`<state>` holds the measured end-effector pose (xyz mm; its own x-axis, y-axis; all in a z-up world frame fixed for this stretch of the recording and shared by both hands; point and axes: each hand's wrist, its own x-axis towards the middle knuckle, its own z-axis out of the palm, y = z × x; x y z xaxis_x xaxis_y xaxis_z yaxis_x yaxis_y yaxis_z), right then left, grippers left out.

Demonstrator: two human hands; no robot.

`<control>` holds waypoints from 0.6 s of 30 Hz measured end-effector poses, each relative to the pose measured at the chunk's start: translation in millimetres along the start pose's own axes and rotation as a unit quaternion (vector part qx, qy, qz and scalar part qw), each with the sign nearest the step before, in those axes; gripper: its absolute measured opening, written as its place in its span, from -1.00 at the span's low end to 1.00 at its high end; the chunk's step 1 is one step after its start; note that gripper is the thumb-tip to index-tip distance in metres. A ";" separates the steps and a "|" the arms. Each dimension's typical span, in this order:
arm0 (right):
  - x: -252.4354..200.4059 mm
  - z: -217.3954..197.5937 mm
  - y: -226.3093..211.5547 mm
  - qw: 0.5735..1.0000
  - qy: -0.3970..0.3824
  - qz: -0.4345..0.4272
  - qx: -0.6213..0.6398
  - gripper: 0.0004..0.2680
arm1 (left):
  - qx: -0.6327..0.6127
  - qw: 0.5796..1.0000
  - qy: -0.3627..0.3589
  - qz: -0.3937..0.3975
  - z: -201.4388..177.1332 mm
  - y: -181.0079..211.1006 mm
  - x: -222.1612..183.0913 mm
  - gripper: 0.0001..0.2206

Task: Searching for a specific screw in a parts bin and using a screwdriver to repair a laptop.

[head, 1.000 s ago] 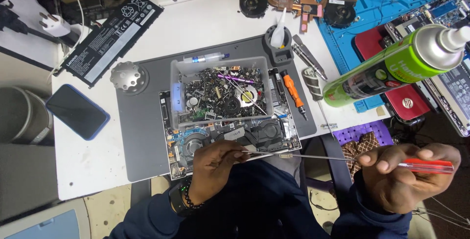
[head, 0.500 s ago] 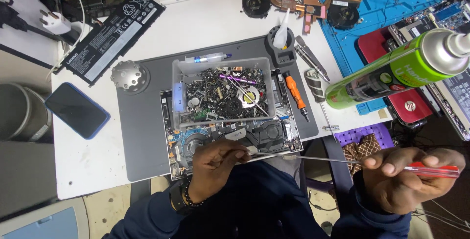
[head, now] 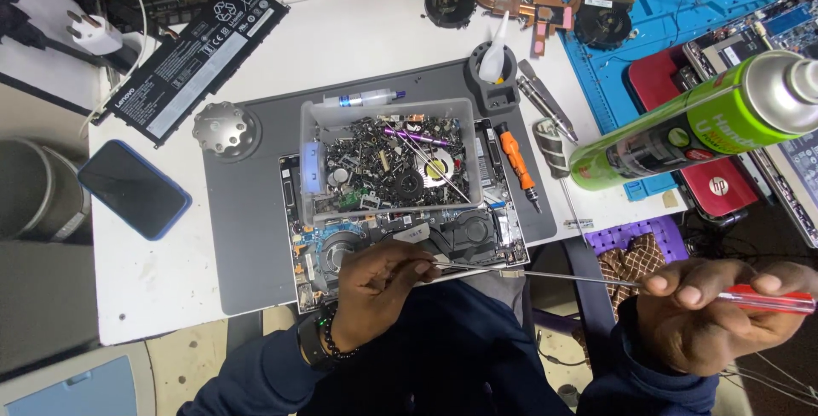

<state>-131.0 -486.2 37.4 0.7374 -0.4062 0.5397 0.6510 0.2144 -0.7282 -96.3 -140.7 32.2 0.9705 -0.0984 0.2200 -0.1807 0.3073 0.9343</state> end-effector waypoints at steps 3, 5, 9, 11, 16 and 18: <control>0.2 -9.4 3.9 0.998 -0.055 -0.008 0.042 -0.79 | -0.016 1.000 -0.005 0.020 -1.2 -5.5 1.5 -0.95; 0.4 -12.2 3.6 0.996 -0.065 -0.007 0.055 -0.79 | -0.013 1.000 -0.014 0.023 -0.9 -4.1 1.5 -0.93; -1.6 -17.1 5.6 0.997 -0.059 -0.003 0.043 -0.79 | -0.003 0.999 -0.016 0.028 2.3 3.2 6.1 -0.92; 2.9 -7.5 5.7 0.998 -0.050 -0.005 0.024 -0.84 | 0.047 0.998 -0.011 0.052 -0.7 -0.5 8.4 -0.93; 12.7 8.2 12.5 0.998 -0.029 -0.006 0.057 -0.87 | 0.182 0.972 0.031 0.147 3.8 2.6 7.8 -0.89; 18.7 15.3 16.2 0.996 0.031 0.039 0.068 -0.90 | 0.247 0.938 0.032 0.242 2.4 1.8 7.6 -0.90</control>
<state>-103.9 -476.7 42.2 0.7771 -0.4360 0.4539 0.6136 0.3639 -0.7008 -89.7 -143.2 36.2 0.7605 0.0017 0.6494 -0.6389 -0.1772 0.7486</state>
